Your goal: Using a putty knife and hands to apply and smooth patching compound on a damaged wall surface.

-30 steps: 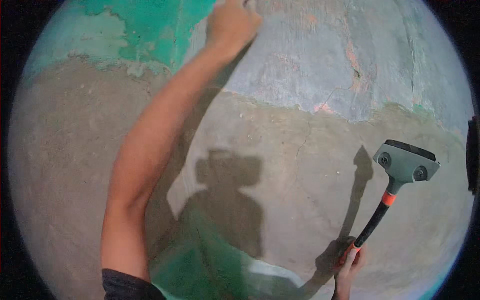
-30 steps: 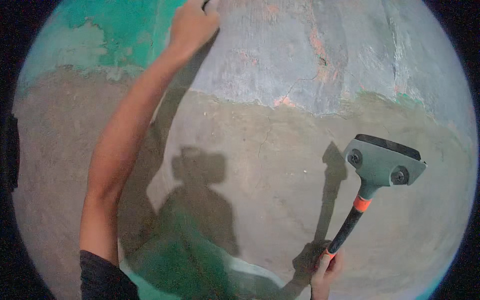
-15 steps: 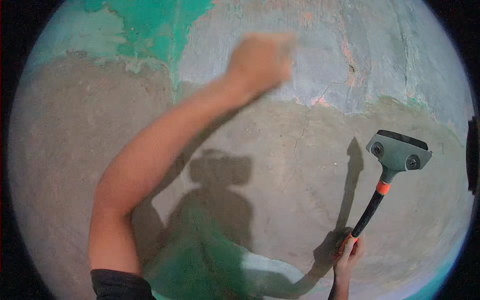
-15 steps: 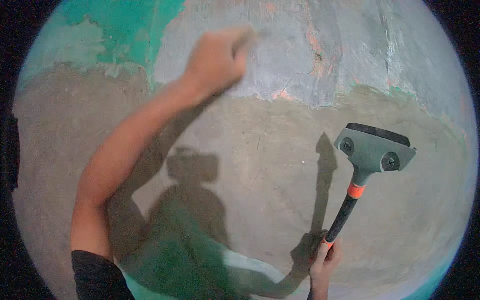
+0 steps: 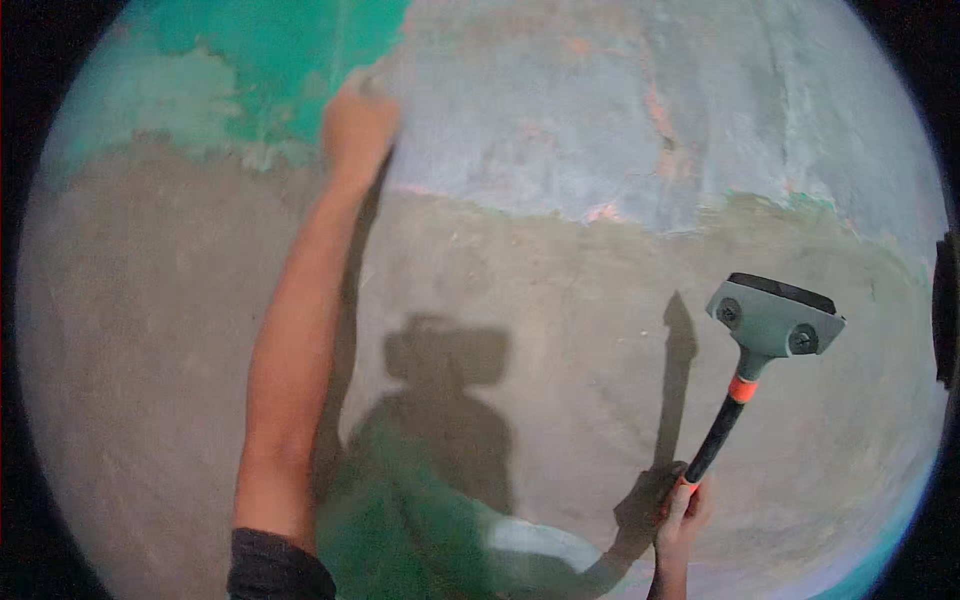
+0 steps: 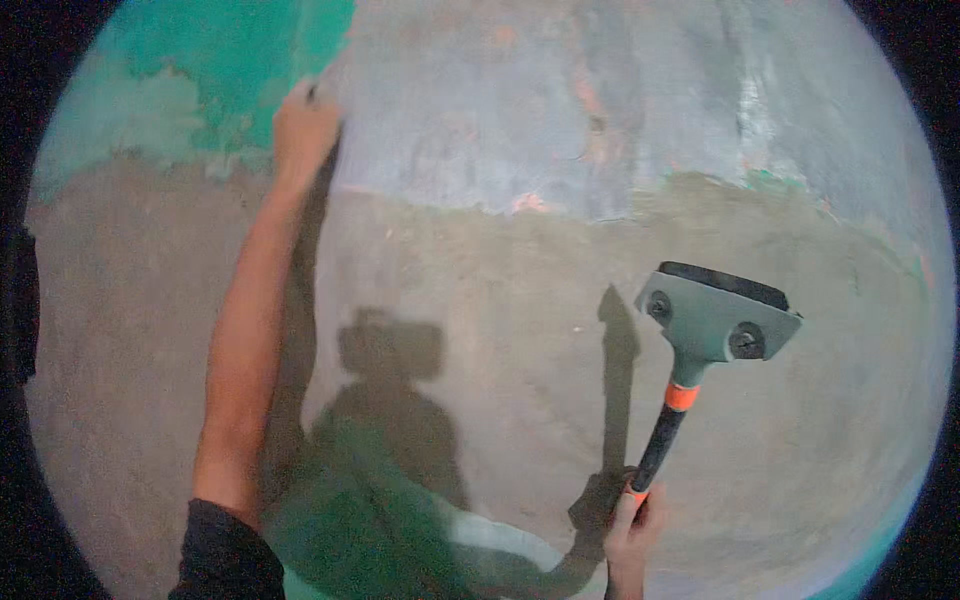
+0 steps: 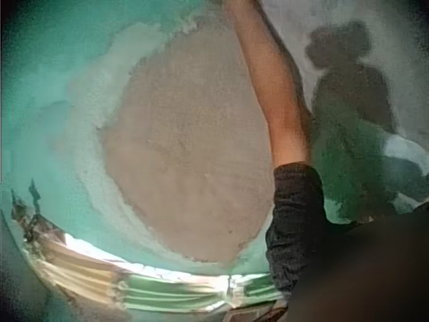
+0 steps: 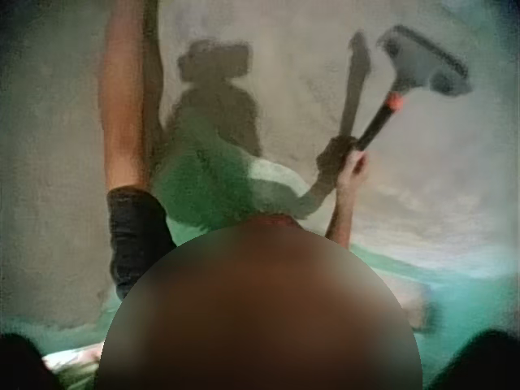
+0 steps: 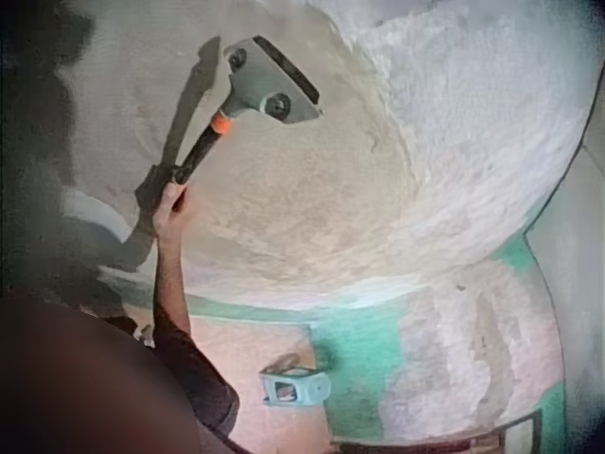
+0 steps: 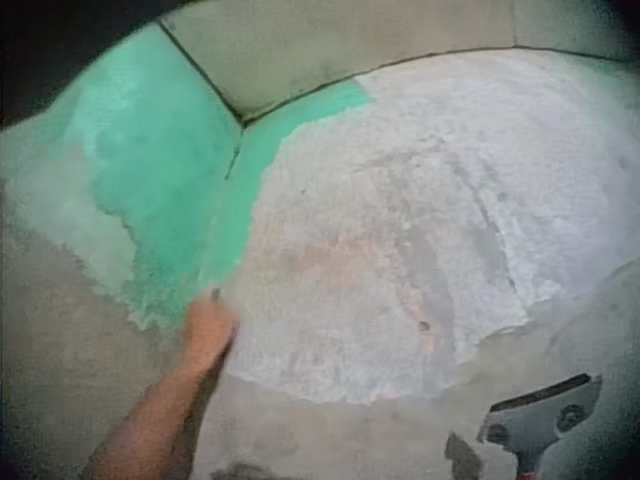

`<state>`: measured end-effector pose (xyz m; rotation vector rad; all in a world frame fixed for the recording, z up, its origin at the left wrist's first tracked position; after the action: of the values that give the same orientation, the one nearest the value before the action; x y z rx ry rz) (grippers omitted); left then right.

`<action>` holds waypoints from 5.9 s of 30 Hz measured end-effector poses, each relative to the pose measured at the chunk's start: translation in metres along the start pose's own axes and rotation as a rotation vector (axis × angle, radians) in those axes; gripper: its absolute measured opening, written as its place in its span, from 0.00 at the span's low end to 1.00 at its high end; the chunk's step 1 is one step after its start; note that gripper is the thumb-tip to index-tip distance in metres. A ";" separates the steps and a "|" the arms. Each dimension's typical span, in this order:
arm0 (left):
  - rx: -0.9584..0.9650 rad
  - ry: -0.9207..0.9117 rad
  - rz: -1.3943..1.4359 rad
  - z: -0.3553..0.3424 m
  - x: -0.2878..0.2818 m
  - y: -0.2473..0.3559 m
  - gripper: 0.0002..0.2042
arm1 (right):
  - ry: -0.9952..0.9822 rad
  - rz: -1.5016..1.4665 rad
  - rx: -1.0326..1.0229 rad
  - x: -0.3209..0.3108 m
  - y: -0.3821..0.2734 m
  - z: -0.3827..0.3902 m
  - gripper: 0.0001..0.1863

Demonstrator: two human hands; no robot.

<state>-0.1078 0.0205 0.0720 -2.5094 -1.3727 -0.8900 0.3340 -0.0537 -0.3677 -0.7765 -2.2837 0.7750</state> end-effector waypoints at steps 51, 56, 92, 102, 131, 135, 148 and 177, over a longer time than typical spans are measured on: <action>0.043 -0.091 0.184 0.022 0.095 0.280 0.14 | 0.000 0.268 -0.388 -0.124 -0.048 -0.090 0.16; 0.301 -0.115 0.280 0.072 0.089 0.333 0.14 | -0.029 0.249 -0.318 -0.120 -0.048 -0.093 0.16; 0.474 -0.151 0.296 0.060 0.102 0.328 0.13 | -0.056 0.225 -0.277 -0.125 -0.051 -0.101 0.17; 0.632 -0.232 0.570 0.124 0.063 0.363 0.12 | -0.094 0.249 -0.336 -0.127 -0.041 -0.097 0.17; 0.448 -0.209 0.562 0.117 0.062 0.321 0.11 | -0.021 0.213 -0.198 -0.129 -0.036 -0.092 0.14; 0.432 -0.158 0.317 0.093 0.078 0.311 0.12 | -0.051 0.195 -0.187 -0.136 -0.026 -0.093 0.12; 0.457 -0.211 0.483 0.120 0.074 0.419 0.12 | -0.359 0.158 -0.104 -0.110 -0.064 -0.098 0.12; 0.075 -0.132 0.061 0.065 0.104 0.367 0.14 | -0.307 -0.009 0.089 -0.224 -0.033 -0.143 0.19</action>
<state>0.2584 -0.0890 0.1325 -2.5783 -1.3321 -0.6591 0.5666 -0.1806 -0.3300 -0.6412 -2.4983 1.0454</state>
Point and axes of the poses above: each hand's wrist, its own z-axis away from the middle knuckle, its own x-axis out of the palm, y = z × x, the point moved 10 cm from there along -z, towards the middle knuckle, and after that the axes turned 15 degrees about y, right-handed, at the moved point
